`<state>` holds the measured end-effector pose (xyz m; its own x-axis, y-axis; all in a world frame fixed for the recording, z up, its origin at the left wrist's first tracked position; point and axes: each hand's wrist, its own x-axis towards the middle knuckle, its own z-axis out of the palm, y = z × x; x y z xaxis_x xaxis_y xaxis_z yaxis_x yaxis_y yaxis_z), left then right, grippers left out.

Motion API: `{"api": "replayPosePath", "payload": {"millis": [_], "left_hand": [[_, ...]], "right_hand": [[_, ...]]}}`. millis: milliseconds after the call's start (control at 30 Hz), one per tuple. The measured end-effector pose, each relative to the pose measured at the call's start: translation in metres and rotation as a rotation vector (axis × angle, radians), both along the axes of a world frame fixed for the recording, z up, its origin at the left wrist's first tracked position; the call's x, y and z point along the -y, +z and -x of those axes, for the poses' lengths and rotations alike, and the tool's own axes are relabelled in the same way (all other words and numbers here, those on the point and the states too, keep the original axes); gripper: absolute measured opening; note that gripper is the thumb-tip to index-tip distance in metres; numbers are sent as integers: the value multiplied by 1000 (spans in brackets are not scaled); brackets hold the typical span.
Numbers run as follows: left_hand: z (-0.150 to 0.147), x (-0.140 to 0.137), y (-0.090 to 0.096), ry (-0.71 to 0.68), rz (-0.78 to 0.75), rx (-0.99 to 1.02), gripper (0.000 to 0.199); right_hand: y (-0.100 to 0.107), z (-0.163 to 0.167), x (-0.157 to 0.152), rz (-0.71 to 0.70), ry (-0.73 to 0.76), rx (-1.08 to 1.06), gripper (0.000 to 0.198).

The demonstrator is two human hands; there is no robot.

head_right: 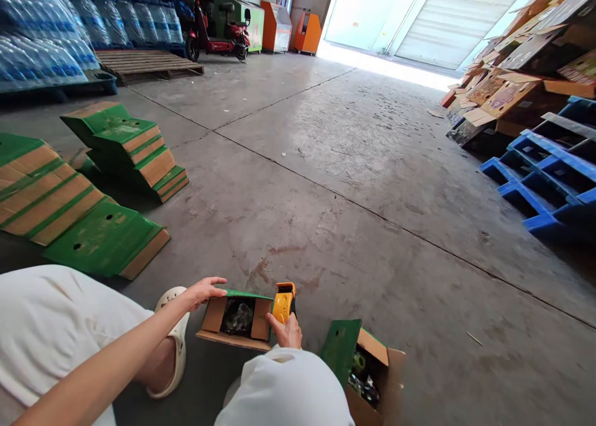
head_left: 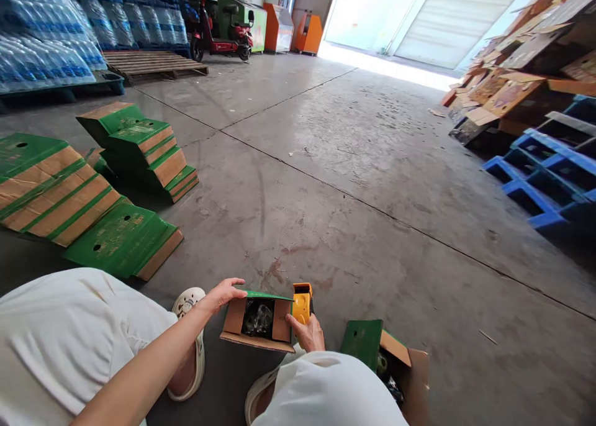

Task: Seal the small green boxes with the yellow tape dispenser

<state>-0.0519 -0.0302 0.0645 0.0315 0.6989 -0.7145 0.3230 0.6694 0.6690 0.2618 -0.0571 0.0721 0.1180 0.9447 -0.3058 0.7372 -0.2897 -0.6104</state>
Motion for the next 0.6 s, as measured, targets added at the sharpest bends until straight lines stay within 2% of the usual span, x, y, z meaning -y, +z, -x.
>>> {"api": "replayPosePath", "payload": {"millis": [67,167,267,400,500,600], "left_hand": [[-2,1,-2,-75,-38,-73,71],[-8,5,-6,-114,-80,-186,75],[-15,8,-6,-190,-128,-370,69],[-18,9,-3,-374,-224,-569,54],[-16,11,-3,-417,-233,-649,52],[-13,16,-5,-394,-216,-668,56]], "right_hand": [[-7,-3,-5,57,-44,-94,31],[-14,-8,-12,43,-40,-153,32],[-15,-16,-16,17,-13,-60,35],[-10,-23,-23,-132,34,156,41],[-5,-15,-30,-225,156,215,43],[-4,2,-38,-265,392,281,39]]}}
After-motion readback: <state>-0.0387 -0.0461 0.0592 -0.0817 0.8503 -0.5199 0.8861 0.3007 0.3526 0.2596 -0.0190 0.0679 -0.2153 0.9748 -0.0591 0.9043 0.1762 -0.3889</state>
